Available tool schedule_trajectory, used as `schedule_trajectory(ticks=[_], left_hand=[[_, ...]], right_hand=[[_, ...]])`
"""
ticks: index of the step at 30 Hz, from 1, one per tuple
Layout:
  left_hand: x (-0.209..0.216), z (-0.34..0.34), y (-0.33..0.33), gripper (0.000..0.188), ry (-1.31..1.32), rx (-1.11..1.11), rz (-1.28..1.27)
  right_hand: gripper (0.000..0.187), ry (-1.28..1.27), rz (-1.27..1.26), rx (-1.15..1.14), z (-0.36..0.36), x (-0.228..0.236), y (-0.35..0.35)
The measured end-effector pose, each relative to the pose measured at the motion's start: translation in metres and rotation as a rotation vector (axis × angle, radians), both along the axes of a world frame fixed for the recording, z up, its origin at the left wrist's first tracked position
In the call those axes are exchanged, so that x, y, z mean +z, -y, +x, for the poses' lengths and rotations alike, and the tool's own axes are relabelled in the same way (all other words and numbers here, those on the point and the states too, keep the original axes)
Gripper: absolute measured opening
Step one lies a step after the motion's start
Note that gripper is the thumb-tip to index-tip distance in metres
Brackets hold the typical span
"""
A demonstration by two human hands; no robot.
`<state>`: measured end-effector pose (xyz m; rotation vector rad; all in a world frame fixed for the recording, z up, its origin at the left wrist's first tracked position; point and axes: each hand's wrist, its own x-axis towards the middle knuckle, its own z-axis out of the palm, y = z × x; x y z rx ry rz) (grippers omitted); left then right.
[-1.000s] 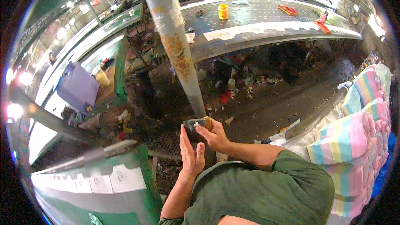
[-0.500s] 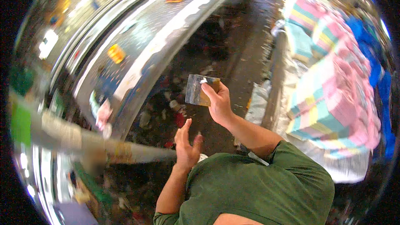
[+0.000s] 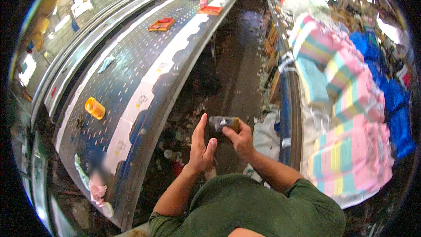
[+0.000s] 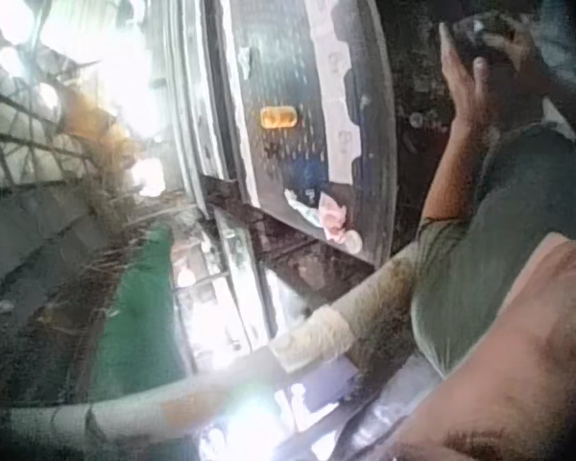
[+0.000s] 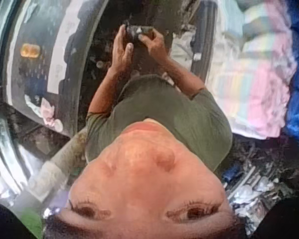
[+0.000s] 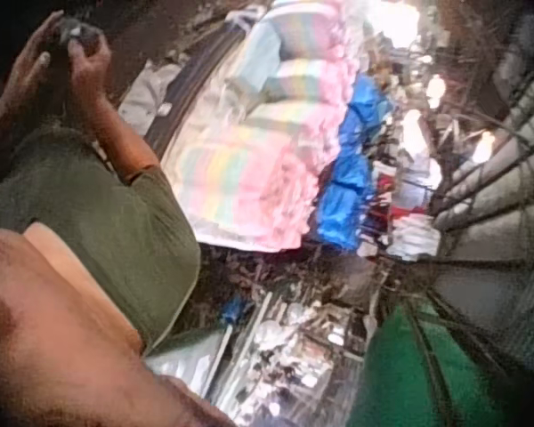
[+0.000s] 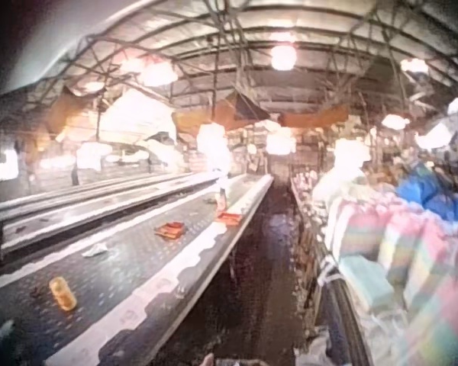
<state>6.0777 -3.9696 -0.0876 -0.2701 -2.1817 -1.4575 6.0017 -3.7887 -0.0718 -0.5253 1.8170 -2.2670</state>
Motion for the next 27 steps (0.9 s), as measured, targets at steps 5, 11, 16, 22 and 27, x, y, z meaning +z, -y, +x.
schedule_trajectory(ticks=[5, 11, 16, 22, 27], left_hand=[[-0.002, -0.108, 0.015, 0.100, -0.009, -0.097, 0.126], [-0.019, -0.241, -0.003, 0.104, 0.049, -0.205, -0.027], [-0.031, -0.377, -0.024, 0.099, -0.027, -0.292, -0.142], [-0.020, -0.526, -0.015, 0.079, 0.052, -0.242, -0.348], [-0.018, -0.622, 0.008, 0.053, 0.160, -0.100, -0.283]], right_hand=[[0.016, -0.018, -0.002, -0.094, -0.089, -0.015, 0.041], [0.017, 0.083, -0.144, -0.349, -0.210, -0.016, 0.025], [0.017, 0.071, -0.230, -0.495, -0.356, -0.029, -0.008], [0.039, 0.077, -0.471, -0.513, -0.546, -0.014, -0.036], [0.023, 0.149, -0.514, -0.512, -0.686, 0.027, -0.045]])
